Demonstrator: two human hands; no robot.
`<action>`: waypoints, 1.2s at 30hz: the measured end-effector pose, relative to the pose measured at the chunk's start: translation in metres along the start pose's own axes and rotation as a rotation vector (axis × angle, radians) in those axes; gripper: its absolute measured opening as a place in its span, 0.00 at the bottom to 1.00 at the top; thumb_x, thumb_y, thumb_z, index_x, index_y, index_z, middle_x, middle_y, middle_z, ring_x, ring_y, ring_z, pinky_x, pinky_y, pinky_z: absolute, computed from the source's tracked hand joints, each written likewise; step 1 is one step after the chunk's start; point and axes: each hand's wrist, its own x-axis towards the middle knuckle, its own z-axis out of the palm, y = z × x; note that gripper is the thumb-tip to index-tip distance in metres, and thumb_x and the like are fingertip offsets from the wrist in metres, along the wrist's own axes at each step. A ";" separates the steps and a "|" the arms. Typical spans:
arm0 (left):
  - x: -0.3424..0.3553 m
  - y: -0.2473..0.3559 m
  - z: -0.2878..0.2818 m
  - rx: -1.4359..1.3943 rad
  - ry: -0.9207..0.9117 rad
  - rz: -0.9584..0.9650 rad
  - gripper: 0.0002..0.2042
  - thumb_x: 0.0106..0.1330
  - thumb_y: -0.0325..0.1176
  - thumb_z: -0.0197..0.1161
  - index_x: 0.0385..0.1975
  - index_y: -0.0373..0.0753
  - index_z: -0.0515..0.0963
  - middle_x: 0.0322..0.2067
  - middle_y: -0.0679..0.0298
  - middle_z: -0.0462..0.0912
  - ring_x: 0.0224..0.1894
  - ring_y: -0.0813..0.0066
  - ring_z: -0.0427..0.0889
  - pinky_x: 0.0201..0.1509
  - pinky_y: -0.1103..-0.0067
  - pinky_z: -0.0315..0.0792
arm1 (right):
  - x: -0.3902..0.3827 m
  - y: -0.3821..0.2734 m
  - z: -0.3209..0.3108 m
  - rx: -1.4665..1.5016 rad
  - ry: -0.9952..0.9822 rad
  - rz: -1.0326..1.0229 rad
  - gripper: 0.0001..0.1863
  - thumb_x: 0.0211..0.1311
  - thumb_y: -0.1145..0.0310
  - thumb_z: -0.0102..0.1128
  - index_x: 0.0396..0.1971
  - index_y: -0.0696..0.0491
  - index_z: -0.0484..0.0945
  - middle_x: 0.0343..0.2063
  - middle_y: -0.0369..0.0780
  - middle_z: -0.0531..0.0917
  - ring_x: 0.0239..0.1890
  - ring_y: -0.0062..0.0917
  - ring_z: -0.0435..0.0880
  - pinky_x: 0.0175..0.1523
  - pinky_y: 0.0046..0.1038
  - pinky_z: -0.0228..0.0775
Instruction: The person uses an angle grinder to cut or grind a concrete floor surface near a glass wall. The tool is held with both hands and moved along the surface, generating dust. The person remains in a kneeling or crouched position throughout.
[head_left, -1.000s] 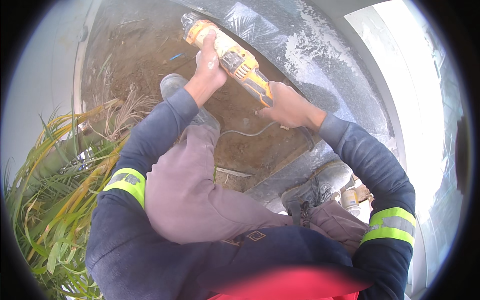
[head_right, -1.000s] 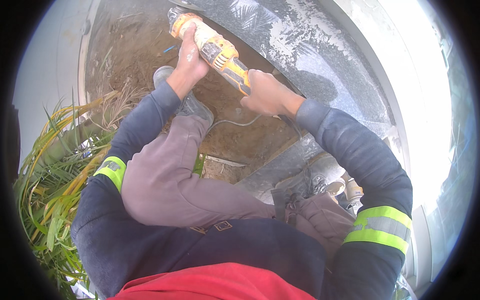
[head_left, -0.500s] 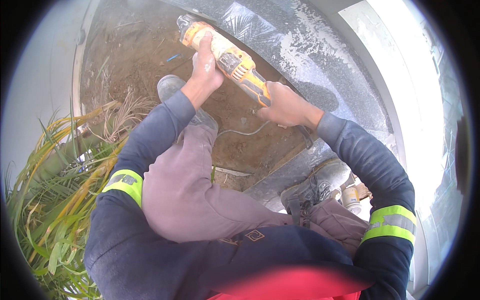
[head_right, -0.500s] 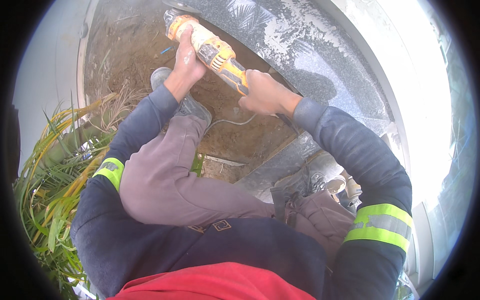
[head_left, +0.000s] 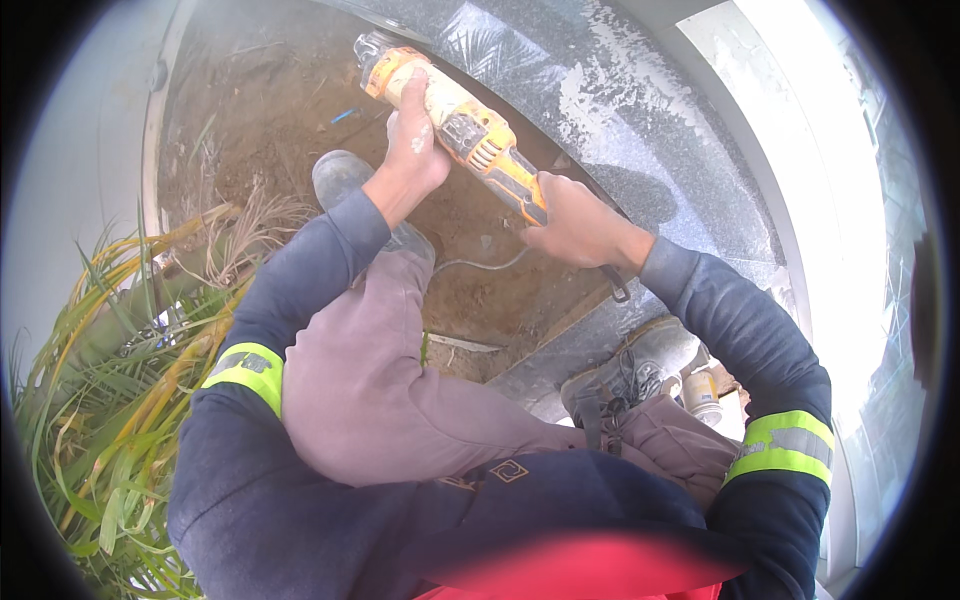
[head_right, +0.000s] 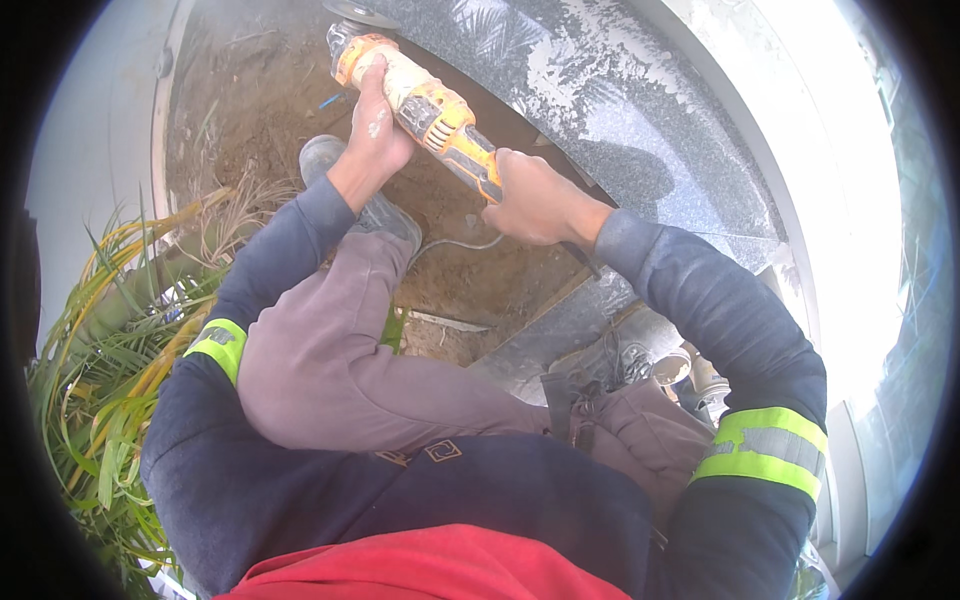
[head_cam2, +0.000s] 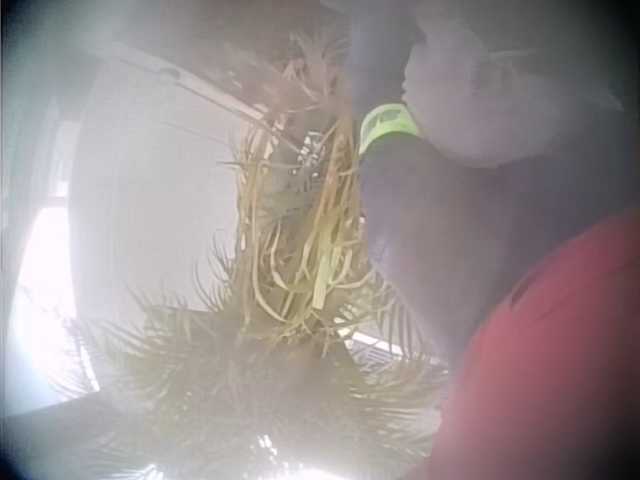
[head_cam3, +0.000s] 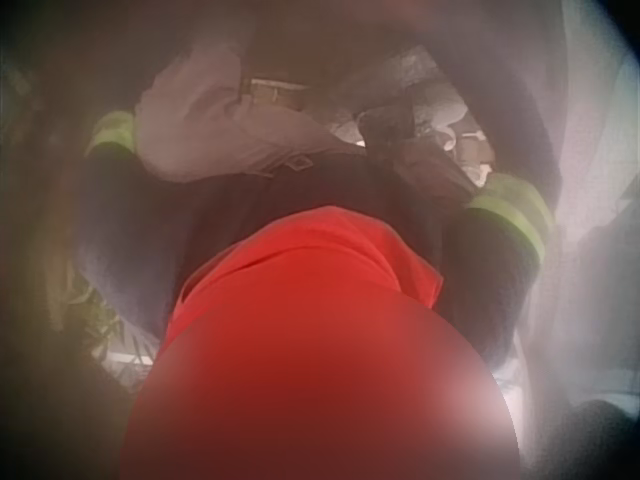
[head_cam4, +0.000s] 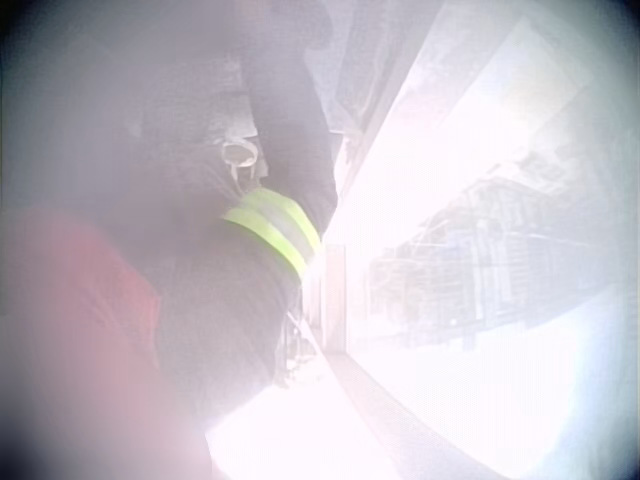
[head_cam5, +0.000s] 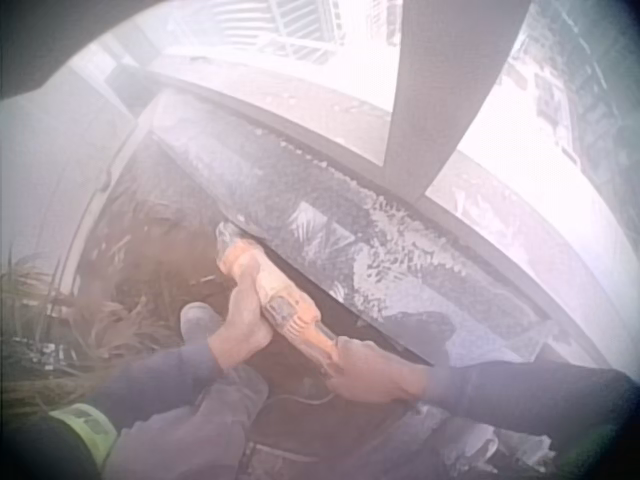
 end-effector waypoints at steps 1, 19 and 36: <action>-0.006 -0.004 0.002 0.033 0.009 0.011 0.22 0.79 0.52 0.53 0.56 0.37 0.68 0.47 0.56 0.81 0.51 0.61 0.84 0.60 0.60 0.79 | -0.005 0.001 0.002 -0.013 0.020 -0.017 0.25 0.57 0.63 0.68 0.43 0.69 0.72 0.36 0.59 0.83 0.42 0.49 0.87 0.47 0.41 0.77; 0.015 0.007 -0.004 0.008 -0.034 -0.010 0.22 0.77 0.49 0.58 0.57 0.37 0.69 0.49 0.60 0.79 0.53 0.65 0.82 0.61 0.61 0.78 | 0.011 -0.016 -0.015 0.033 -0.060 0.061 0.23 0.57 0.66 0.65 0.45 0.69 0.73 0.43 0.61 0.83 0.49 0.51 0.86 0.52 0.42 0.78; -0.004 -0.001 0.000 0.020 -0.035 -0.029 0.24 0.77 0.50 0.58 0.58 0.35 0.68 0.50 0.59 0.79 0.53 0.64 0.82 0.62 0.61 0.77 | -0.005 0.000 -0.005 0.025 -0.031 0.006 0.24 0.57 0.63 0.68 0.42 0.68 0.71 0.36 0.60 0.83 0.42 0.50 0.87 0.46 0.42 0.77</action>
